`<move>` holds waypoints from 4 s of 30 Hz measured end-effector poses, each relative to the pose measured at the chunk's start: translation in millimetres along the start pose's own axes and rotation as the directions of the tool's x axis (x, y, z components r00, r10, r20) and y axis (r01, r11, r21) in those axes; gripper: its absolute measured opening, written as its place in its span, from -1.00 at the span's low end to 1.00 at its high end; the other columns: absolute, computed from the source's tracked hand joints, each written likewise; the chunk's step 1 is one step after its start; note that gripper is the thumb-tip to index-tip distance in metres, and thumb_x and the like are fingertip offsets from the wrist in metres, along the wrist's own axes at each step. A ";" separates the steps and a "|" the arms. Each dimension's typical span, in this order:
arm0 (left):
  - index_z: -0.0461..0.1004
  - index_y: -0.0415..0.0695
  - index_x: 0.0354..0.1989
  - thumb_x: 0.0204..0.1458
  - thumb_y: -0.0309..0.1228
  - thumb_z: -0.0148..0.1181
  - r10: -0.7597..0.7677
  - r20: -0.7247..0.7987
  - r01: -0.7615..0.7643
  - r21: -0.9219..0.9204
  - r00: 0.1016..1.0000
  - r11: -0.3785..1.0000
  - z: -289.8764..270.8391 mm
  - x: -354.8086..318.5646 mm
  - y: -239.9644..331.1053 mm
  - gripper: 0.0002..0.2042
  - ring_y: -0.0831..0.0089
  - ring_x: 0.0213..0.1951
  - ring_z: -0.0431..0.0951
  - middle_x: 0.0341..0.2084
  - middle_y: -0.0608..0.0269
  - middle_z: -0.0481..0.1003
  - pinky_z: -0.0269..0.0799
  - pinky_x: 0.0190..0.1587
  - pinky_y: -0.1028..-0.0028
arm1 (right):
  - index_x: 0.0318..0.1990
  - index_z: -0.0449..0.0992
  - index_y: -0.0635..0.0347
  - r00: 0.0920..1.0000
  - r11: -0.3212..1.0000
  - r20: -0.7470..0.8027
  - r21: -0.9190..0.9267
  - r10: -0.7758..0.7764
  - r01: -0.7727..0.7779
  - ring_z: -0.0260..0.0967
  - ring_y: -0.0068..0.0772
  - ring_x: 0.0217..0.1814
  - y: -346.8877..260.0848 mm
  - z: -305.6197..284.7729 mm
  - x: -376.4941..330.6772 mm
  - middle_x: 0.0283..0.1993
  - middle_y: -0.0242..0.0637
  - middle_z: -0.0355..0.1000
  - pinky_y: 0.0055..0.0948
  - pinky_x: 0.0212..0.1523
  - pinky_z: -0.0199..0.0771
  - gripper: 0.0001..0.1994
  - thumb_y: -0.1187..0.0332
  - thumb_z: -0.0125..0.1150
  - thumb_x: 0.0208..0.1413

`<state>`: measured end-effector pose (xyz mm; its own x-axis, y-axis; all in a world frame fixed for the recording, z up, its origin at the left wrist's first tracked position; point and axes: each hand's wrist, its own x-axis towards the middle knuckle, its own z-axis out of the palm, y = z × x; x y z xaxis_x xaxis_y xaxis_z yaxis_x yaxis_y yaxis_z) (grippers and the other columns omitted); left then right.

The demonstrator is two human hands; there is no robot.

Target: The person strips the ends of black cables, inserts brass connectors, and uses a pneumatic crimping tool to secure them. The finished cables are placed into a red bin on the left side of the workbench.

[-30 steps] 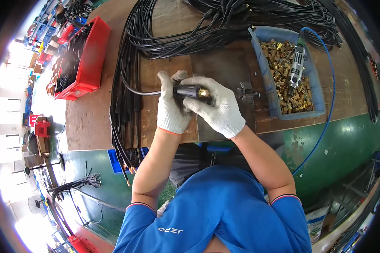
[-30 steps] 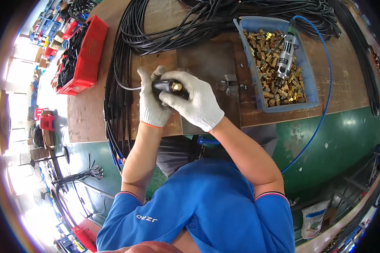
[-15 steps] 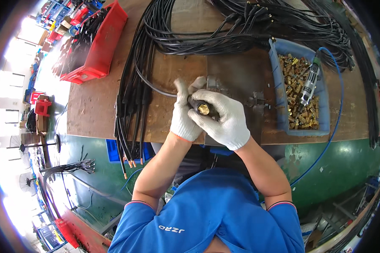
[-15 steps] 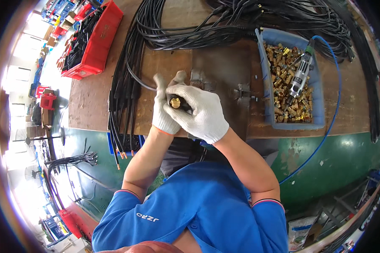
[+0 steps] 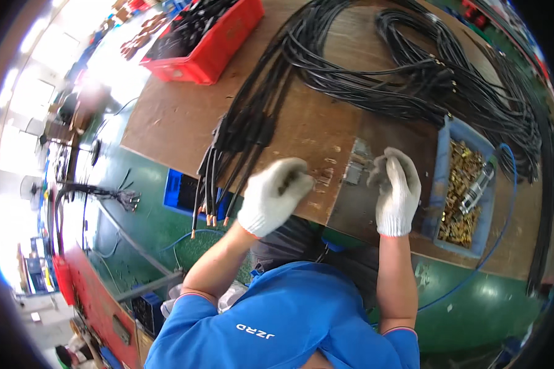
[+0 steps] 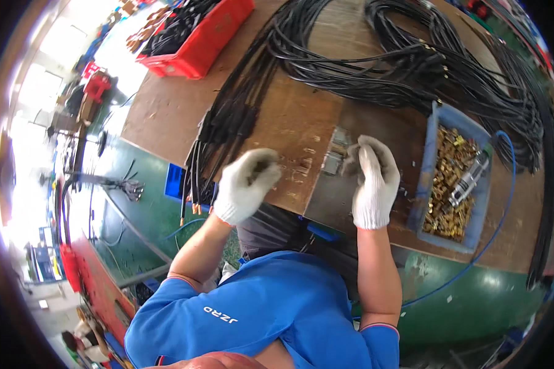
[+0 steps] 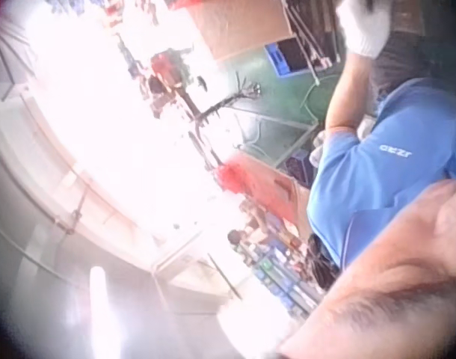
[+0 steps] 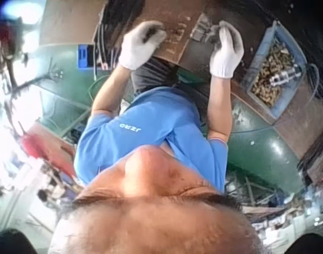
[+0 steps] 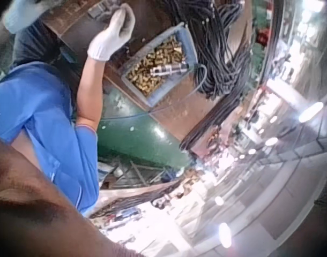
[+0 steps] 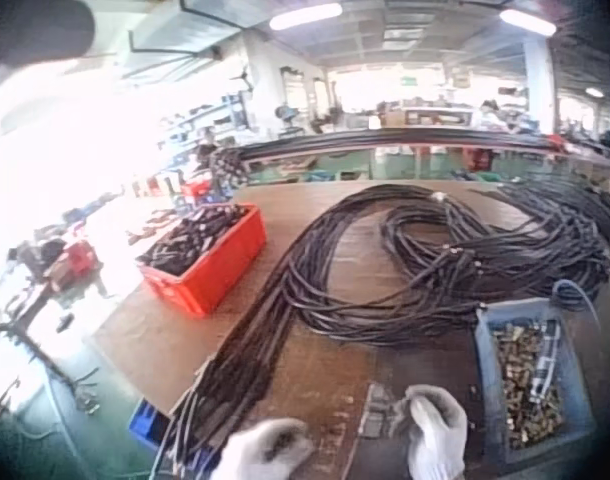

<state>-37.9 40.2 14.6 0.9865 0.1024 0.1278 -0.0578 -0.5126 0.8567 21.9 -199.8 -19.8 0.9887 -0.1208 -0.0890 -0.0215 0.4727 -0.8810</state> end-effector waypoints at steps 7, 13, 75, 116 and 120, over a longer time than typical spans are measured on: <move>0.63 -0.08 0.08 0.20 -0.17 0.34 -0.051 -0.421 0.354 0.685 0.906 0.636 -97.0 -6.1 -49.0 -0.64 -0.01 -0.05 0.70 -0.09 -0.03 0.67 0.58 0.04 0.14 | 0.07 0.62 0.37 0.993 0.980 0.116 -0.197 0.033 -0.009 0.53 -0.54 -0.28 -1.6 6.0 -20.0 -0.20 -0.27 0.65 -0.50 -0.24 0.53 -0.78 0.42 0.22 0.42; 0.55 -0.08 0.17 0.13 -0.29 0.31 -0.189 -0.302 0.350 0.686 0.935 0.638 -115.4 1.0 -68.6 -0.58 -0.04 -0.13 0.71 -0.13 -0.05 0.67 0.60 -0.03 0.10 | 0.11 0.60 0.35 0.950 0.962 0.262 -0.254 0.167 -0.098 0.52 -0.62 -0.23 3.7 14.6 -25.3 -0.15 -0.31 0.64 -0.55 -0.18 0.55 -0.79 0.43 0.23 0.44; 0.65 0.04 0.12 0.20 -0.42 0.31 0.445 0.577 -0.628 0.157 0.685 0.762 43.2 97.9 16.9 -0.69 0.02 -0.32 0.65 -0.38 0.08 0.59 0.55 -0.24 0.14 | 0.16 0.61 0.12 0.867 -0.429 0.349 -0.763 0.356 0.484 0.54 0.12 0.22 -165.4 -151.6 140.8 0.15 0.01 0.61 -0.07 0.28 0.52 -0.57 0.16 0.23 0.18; 0.61 0.04 0.26 -0.01 -0.66 0.14 0.517 0.455 -0.616 0.091 0.725 0.783 34.6 89.4 17.5 -0.40 0.15 -0.38 0.68 -0.39 0.14 0.59 0.61 -0.27 0.24 | 0.18 0.59 0.33 0.945 0.957 0.234 0.123 0.230 -0.264 0.69 -0.27 -0.11 -21.7 -27.1 1.7 0.00 -0.11 0.68 -0.24 -0.07 0.74 -0.72 0.48 0.25 0.37; 0.61 0.08 0.26 -0.03 -0.65 0.16 0.515 0.470 -0.638 0.146 0.717 0.756 35.7 87.8 14.4 -0.39 0.17 -0.40 0.66 -0.42 0.18 0.58 0.59 -0.31 0.25 | 0.15 0.60 0.34 0.946 0.960 0.190 0.048 0.262 -0.275 0.68 -0.28 -0.11 -23.4 -27.5 1.3 -0.02 -0.11 0.68 -0.24 -0.08 0.74 -0.73 0.49 0.27 0.35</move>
<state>53.4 11.4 20.4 0.7499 -0.5906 0.2979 -0.6506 -0.5771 0.4937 19.7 -235.0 -12.2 0.9581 0.1750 -0.2266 -0.2856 0.5287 -0.7993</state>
